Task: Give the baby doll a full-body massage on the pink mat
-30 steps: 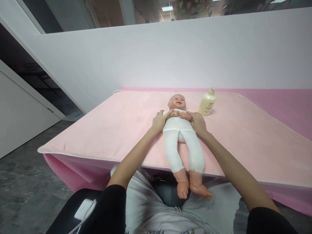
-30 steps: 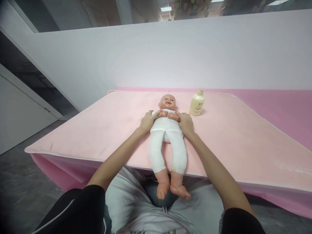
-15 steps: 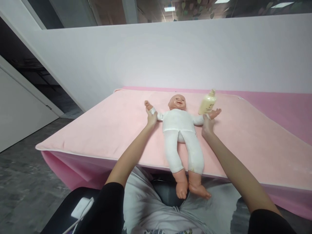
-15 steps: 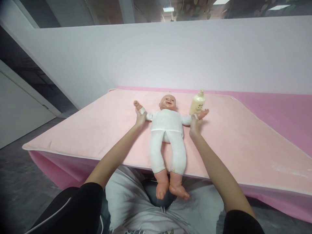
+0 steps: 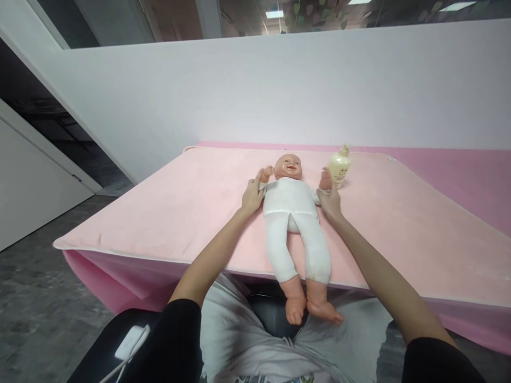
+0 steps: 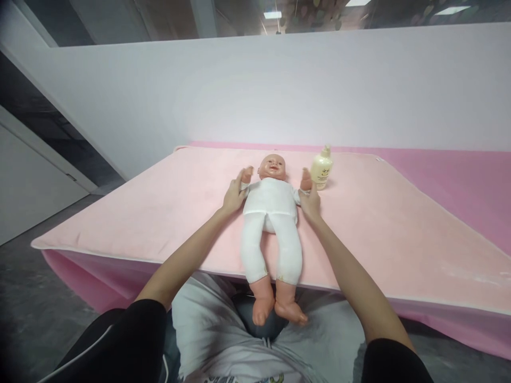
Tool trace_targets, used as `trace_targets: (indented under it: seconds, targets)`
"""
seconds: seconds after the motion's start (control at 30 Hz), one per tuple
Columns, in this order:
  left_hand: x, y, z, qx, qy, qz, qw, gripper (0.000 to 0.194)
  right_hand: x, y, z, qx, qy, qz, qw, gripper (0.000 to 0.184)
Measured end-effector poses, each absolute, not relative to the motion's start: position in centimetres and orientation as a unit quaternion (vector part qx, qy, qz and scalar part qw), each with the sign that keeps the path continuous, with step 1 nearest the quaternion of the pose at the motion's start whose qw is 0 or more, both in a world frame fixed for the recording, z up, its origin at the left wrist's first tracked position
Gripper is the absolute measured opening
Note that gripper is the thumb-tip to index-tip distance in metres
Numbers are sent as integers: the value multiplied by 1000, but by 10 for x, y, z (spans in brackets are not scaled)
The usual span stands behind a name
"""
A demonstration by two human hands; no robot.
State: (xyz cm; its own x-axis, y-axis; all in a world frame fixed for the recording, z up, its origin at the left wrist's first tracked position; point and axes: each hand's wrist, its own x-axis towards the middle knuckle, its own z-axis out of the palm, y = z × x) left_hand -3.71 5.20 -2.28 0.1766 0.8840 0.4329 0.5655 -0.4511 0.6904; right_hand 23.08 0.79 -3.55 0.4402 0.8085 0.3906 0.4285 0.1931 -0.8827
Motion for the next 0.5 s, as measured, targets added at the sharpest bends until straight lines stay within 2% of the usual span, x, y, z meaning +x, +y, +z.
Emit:
trace_targets:
  seconds: [0.07, 0.13, 0.23, 0.33, 0.43, 0.5]
  targets:
    - [-30, 43, -17, 797, 497, 325, 113, 55, 223, 2, -29, -593, -621, 103, 501, 49]
    - [-25, 35, -11, 814, 503, 282, 67, 53, 219, -1, -25, -590, -679, 48, 434, 50]
    - [-22, 30, -8, 816, 507, 270, 57, 54, 218, -3, -24, -605, -690, 21, 397, 54]
    - [-25, 33, -11, 810, 501, 293, 85, 53, 218, -5, -23, -595, -677, 52, 430, 53]
    - [-29, 44, -18, 776, 487, 368, 158, 55, 217, -5, -25, -611, -578, 117, 528, 48]
    - [-32, 54, -23, 718, 473, 454, 233, 60, 220, -1, -28, -634, -470, 152, 596, 51]
